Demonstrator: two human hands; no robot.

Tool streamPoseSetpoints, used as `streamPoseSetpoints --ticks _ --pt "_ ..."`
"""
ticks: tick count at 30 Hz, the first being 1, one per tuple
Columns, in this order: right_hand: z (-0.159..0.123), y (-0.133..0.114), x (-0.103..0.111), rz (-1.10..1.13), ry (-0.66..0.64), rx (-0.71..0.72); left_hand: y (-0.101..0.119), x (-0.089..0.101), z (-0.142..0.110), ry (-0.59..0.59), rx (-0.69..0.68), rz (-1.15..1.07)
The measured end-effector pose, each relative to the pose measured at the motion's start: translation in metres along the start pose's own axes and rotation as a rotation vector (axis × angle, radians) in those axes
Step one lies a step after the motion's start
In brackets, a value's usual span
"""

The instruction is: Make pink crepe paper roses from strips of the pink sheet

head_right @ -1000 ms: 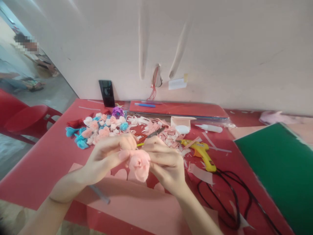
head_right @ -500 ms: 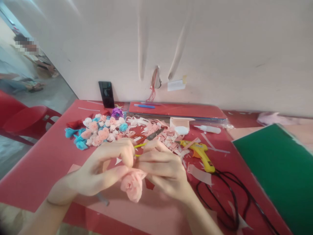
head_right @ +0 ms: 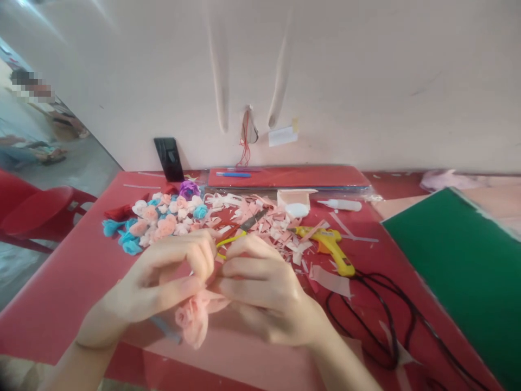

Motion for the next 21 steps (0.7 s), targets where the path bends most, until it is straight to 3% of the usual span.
streamPoseSetpoints --ticks 10,21 --pt "0.003 -0.016 0.008 -0.262 -0.027 0.045 -0.004 -0.002 0.003 -0.115 -0.016 -0.041" --pt "0.000 -0.018 0.010 -0.274 -0.101 0.010 0.002 0.000 -0.001 -0.129 -0.111 0.048"
Point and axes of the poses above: each hand's wrist, its own z-axis towards the middle knuckle, its own x-axis out of the back of the hand, y = z × x, the point moved 6 cm from there along z, towards the middle knuckle, and after that the axes turned 6 degrees about z, right-handed, at the moved point
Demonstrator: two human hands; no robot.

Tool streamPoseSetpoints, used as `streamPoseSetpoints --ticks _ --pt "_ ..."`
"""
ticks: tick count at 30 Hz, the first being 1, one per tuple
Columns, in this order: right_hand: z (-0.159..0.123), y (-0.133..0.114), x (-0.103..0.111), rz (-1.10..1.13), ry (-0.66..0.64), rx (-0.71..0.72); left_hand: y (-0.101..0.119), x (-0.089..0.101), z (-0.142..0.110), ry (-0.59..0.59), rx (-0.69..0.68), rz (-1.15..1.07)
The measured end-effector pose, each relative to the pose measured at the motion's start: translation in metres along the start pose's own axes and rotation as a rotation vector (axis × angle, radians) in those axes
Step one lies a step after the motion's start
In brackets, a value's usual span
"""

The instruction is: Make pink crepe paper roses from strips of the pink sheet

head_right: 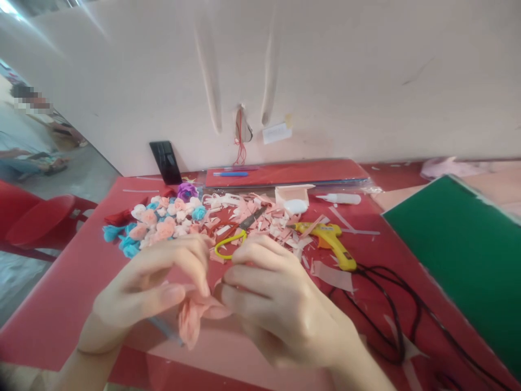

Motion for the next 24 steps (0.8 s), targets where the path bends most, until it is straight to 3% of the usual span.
streamPoseSetpoints --ticks 5,18,24 --pt "0.000 0.001 -0.005 0.106 -0.039 -0.018 0.003 -0.002 0.002 -0.098 -0.072 0.139" --pt "0.000 0.002 -0.013 0.124 -0.096 -0.075 -0.002 -0.007 0.006 -0.166 -0.094 0.222" --pt "0.002 0.001 -0.010 0.133 -0.093 -0.087 -0.005 -0.002 0.005 -0.148 -0.016 0.198"
Point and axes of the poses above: each hand's wrist, its own z-axis towards the middle knuckle, its own x-axis out of the back of the hand, y = z × x, the point moved 6 cm from there along z, towards the middle knuckle, and after that the axes turned 6 degrees about z, right-handed, at the moved point
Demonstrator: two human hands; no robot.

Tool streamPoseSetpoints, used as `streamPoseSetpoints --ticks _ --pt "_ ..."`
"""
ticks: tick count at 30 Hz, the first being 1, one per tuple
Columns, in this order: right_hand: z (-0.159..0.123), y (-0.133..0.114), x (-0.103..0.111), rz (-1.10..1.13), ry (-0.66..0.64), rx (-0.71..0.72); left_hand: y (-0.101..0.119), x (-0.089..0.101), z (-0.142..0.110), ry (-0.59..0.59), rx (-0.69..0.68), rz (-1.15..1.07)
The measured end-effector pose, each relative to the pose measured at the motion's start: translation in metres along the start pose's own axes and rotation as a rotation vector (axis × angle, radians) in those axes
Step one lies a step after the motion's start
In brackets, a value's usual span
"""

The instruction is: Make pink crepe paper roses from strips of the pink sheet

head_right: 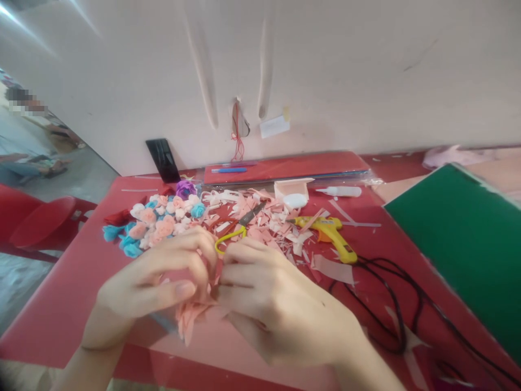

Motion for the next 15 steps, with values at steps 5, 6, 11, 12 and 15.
streamPoseSetpoints --ticks 5,6,11,12,15 --pt "-0.002 -0.001 0.008 -0.062 0.076 0.016 -0.011 0.002 0.000 0.015 0.163 -0.015" --pt "-0.003 -0.001 0.010 -0.092 0.094 0.024 -0.011 0.001 0.000 0.043 0.182 -0.042" --pt "-0.007 -0.004 0.018 -0.268 0.205 0.075 -0.005 0.003 -0.009 0.372 0.305 -0.216" --pt "-0.008 -0.005 0.019 -0.301 0.226 0.085 -0.005 0.002 -0.010 0.395 0.298 -0.255" --pt "-0.011 -0.008 0.019 -0.437 0.342 0.116 -0.006 0.001 -0.009 0.389 0.156 -0.368"
Point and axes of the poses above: each hand's wrist, its own z-axis towards the middle knuckle, its own x-axis out of the back of the hand, y = z × x, the point moved 6 cm from there along z, towards the middle knuckle, and after that the axes turned 6 degrees about z, right-handed, at the moved point
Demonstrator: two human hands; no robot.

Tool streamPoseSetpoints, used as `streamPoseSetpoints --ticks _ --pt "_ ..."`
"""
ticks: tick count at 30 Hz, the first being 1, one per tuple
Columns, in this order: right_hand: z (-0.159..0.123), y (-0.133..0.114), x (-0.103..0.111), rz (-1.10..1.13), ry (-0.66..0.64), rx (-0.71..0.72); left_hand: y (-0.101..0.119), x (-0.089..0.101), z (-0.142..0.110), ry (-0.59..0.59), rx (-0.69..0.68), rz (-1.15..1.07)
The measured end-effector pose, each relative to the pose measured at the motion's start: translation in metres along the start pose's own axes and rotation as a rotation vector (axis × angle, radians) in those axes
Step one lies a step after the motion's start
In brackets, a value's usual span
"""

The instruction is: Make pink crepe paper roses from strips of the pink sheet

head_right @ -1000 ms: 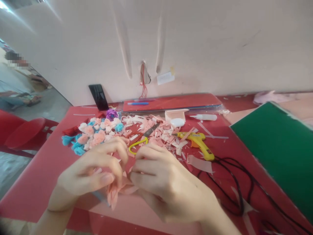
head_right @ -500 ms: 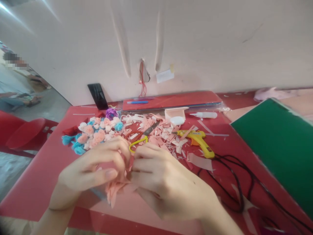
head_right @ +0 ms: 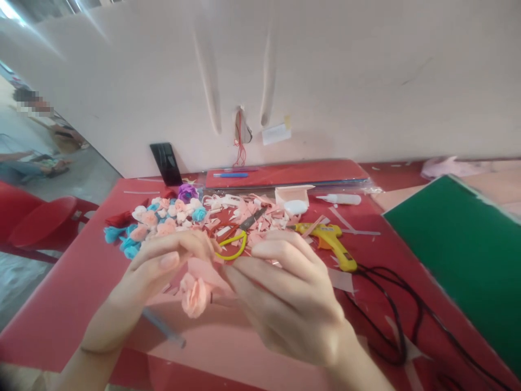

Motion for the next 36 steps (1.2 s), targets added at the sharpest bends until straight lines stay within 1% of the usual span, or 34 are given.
streamPoseSetpoints --ticks 1,2,3,5,7,9,12,14,18,23,28,32,36 --pt "0.000 -0.002 0.001 -0.055 0.051 0.006 -0.001 0.001 0.001 -0.025 -0.060 -0.038" --pt "-0.001 -0.004 0.000 -0.104 0.078 0.001 0.001 0.001 0.001 -0.076 -0.184 -0.051" --pt "0.000 -0.005 0.000 -0.150 0.111 -0.010 -0.002 -0.001 0.001 -0.136 -0.235 -0.005" --pt "0.000 -0.009 0.000 -0.217 0.161 -0.027 -0.006 0.005 0.000 -0.052 -0.334 0.078" --pt "0.000 -0.015 0.000 -0.253 0.207 -0.009 -0.008 0.004 -0.002 0.002 -0.389 0.172" --pt "-0.001 -0.020 0.000 -0.271 0.227 -0.007 -0.009 0.001 -0.003 0.033 -0.405 0.215" --pt "-0.002 -0.023 -0.002 -0.275 0.201 -0.040 -0.007 -0.003 -0.003 0.069 -0.426 0.225" --pt "-0.001 -0.024 -0.004 -0.272 0.181 -0.041 -0.007 -0.005 -0.002 0.073 -0.445 0.248" --pt "0.002 -0.023 -0.005 -0.260 0.212 -0.066 -0.006 -0.008 -0.002 0.052 -0.461 0.313" --pt "0.003 -0.022 -0.008 -0.246 0.210 -0.090 -0.001 -0.014 -0.001 0.024 -0.513 0.342" --pt "0.001 -0.022 -0.004 -0.242 0.224 -0.136 -0.005 -0.014 -0.002 0.083 -0.553 0.408" --pt "0.000 -0.022 -0.004 -0.240 0.253 -0.128 -0.006 -0.012 -0.005 0.090 -0.562 0.442" --pt "-0.002 -0.025 -0.008 -0.250 0.250 -0.077 0.002 -0.014 -0.003 0.048 -0.544 0.477"
Point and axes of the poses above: each hand's wrist, its own z-axis towards the middle knuckle, its own x-axis out of the back of the hand, y = z × x, the point moved 6 cm from there along z, towards the middle knuckle, and after that the axes turned 6 degrees about z, right-handed, at the moved point
